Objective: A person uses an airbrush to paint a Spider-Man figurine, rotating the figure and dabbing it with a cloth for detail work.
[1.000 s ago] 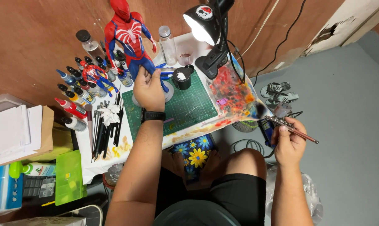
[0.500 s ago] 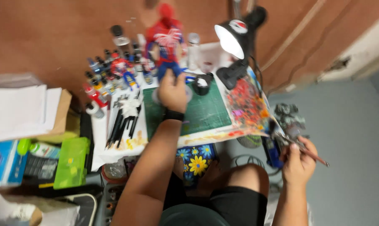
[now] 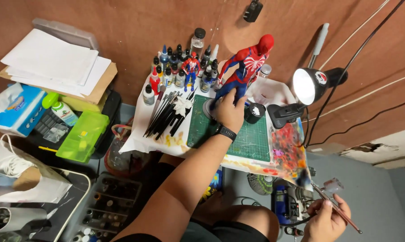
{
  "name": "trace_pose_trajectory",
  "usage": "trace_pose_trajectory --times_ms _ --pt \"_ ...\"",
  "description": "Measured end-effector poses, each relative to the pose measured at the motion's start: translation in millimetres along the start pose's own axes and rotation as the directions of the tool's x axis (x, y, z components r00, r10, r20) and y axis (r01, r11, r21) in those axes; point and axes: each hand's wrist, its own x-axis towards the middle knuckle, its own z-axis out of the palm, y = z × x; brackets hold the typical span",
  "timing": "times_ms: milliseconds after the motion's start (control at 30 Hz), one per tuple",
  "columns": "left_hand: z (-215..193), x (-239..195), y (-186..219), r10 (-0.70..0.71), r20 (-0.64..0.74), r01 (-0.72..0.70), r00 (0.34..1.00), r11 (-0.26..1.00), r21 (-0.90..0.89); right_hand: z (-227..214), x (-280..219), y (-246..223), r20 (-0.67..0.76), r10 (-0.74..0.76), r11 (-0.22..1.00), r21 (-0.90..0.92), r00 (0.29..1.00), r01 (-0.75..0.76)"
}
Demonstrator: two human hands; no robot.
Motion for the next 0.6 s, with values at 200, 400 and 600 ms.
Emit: trace_pose_trajectory --times_ms 200,400,600 --pt "2.3 -1.5 0.7 -0.112 0.064 0.113 0.992 0.994 -0.011 -6.6 3.6 6.3 0.02 -0.065 0.998 0.017 0.998 0.065" --pt "-10.6 -4.7 9.3 -0.208 0.165 0.214 0.964 0.977 -0.019 -6.7 2.5 -1.6 0.03 -0.068 0.997 -0.02 0.997 0.068" --pt "-71.1 -31.2 32.6 -0.195 0.364 0.301 0.911 0.916 -0.264 -11.8 6.1 6.8 0.019 -0.054 0.999 0.002 0.998 0.054"
